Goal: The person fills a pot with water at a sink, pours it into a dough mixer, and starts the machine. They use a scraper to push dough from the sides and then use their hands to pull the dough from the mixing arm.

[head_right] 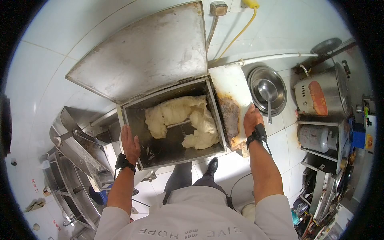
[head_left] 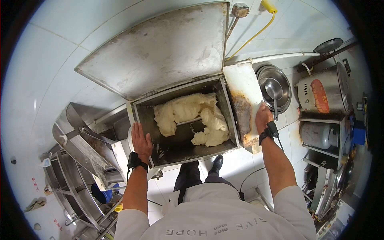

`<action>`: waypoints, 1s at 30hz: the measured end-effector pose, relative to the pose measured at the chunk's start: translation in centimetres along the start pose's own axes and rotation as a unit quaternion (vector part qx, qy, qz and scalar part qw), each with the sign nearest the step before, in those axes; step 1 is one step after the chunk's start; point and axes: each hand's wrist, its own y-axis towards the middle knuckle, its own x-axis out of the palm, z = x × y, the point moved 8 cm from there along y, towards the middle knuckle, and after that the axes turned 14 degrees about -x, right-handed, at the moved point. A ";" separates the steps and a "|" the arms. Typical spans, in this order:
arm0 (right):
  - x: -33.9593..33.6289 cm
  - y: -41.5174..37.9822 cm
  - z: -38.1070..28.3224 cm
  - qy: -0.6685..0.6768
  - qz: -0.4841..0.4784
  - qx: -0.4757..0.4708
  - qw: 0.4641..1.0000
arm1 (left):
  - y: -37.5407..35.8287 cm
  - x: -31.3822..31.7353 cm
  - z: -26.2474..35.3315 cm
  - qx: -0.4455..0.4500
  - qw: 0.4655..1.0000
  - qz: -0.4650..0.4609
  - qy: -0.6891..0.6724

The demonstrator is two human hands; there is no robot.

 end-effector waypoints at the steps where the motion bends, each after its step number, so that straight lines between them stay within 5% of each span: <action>1: -0.1 0.0 -0.1 0.002 0.003 -0.003 1.000 | 0.0 0.0 0.0 0.000 1.000 0.000 0.000; 30: -0.4 -0.2 -0.5 -0.012 0.011 -0.025 1.000 | 0.0 -0.2 0.2 0.009 1.000 0.013 -0.004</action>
